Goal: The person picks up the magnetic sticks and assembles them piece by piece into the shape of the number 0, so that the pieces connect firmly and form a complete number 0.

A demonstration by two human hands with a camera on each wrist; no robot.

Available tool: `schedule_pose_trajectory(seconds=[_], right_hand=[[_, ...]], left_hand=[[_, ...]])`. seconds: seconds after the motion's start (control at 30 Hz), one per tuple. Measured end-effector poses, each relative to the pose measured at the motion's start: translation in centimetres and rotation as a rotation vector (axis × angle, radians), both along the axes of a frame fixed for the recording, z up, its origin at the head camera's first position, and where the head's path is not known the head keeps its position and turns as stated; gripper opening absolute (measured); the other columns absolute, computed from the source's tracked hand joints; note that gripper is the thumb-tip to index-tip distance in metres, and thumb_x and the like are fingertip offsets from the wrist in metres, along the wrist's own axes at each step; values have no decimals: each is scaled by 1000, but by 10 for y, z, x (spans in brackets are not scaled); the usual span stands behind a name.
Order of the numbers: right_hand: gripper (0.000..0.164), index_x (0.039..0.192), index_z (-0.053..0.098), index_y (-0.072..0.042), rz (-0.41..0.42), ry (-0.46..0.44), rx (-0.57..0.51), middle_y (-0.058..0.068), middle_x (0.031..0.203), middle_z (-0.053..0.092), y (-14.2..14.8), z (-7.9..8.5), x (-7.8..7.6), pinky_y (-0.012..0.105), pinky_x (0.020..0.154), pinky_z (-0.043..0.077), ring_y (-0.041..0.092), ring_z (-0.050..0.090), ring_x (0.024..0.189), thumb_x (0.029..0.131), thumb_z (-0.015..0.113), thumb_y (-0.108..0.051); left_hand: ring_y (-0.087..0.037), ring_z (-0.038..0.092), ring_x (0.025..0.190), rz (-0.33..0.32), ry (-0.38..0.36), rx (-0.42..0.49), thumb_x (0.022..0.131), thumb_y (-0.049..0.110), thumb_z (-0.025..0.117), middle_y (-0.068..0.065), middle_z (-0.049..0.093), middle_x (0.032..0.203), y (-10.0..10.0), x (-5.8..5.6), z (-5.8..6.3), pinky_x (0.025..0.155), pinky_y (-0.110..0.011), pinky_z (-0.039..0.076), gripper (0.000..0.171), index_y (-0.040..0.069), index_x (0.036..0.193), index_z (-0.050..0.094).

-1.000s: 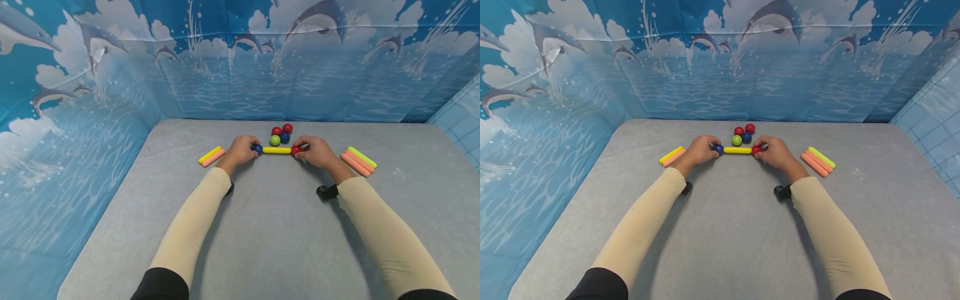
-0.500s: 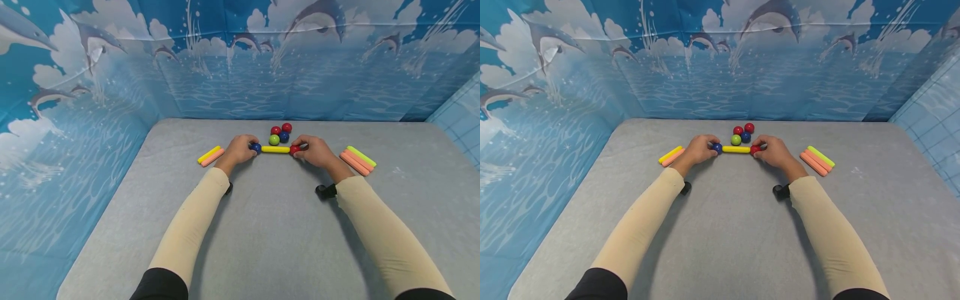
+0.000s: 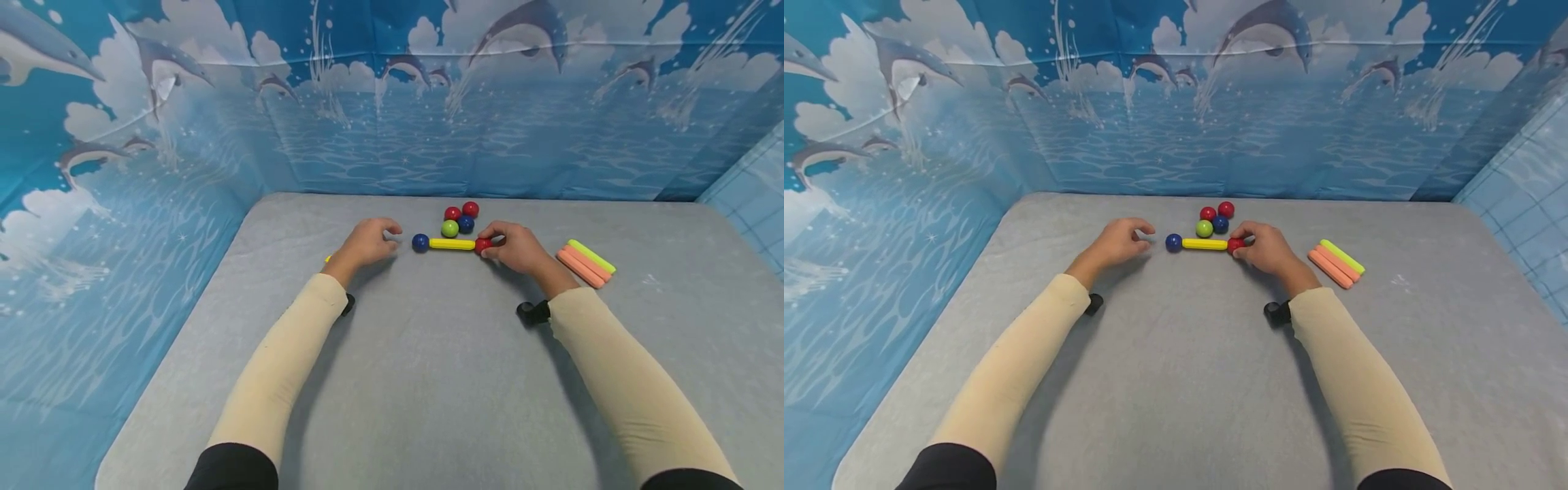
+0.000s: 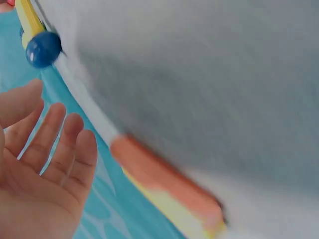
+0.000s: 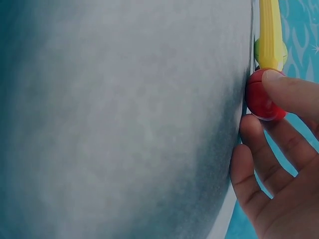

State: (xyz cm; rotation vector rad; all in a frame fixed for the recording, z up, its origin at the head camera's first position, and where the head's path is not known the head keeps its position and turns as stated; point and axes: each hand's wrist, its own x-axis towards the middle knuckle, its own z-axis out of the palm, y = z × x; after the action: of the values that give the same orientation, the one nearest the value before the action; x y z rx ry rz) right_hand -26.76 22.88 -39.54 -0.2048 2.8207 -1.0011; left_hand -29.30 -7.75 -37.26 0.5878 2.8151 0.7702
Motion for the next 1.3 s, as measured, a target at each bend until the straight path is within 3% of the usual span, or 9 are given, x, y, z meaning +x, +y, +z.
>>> schedule_pose_trajectory(seconds=[0.23,0.43,0.57,0.7,0.87,1.07,1.3], right_hand=[[26,120,63,-7,-6,-1,3,22,136,58,-1,1,0,50,92,54,39,59,114,94,66,-9],[25,119,64,-7,-7,-6,-2,21,135,58,-2,2,-2,49,91,55,39,59,115,94,67,-9],[25,119,63,-7,-15,-11,-3,21,135,58,-2,3,-2,51,94,53,40,59,115,94,67,-8],[25,118,64,-7,-19,-8,-5,21,134,59,-1,3,-2,52,96,52,39,58,115,93,67,-7],[25,118,64,-6,-8,-3,-12,21,133,59,-1,1,-3,52,96,52,39,59,114,93,68,-7],[25,118,64,-7,-13,1,-5,21,134,59,-1,0,-6,51,93,54,39,59,115,93,67,-7],[25,118,63,-6,-10,8,4,21,133,59,0,0,-7,51,92,54,40,59,115,94,66,-7]], left_hand=[[-27,62,114,-7,16,-23,100,17,57,-8,63,135,-39,11,7,98,-43,51,30,9,127,66],[-28,62,111,20,33,-53,99,18,60,-10,67,124,-67,23,2,97,-44,51,25,8,119,70],[-31,63,110,44,84,-78,97,8,57,-15,68,122,-78,25,-4,95,-44,52,26,3,120,69],[-31,65,106,45,128,-117,94,3,57,-16,70,116,-79,22,-8,91,-43,54,26,2,116,71],[-30,65,106,43,103,-184,95,8,62,-15,70,116,-73,18,-9,92,-41,54,24,4,116,72],[-29,65,105,62,87,-181,96,10,61,-14,70,115,-71,18,-8,92,-41,54,24,4,117,71],[-28,63,98,20,113,-184,95,9,63,-13,70,105,-67,21,-9,88,-41,53,15,4,104,74]])
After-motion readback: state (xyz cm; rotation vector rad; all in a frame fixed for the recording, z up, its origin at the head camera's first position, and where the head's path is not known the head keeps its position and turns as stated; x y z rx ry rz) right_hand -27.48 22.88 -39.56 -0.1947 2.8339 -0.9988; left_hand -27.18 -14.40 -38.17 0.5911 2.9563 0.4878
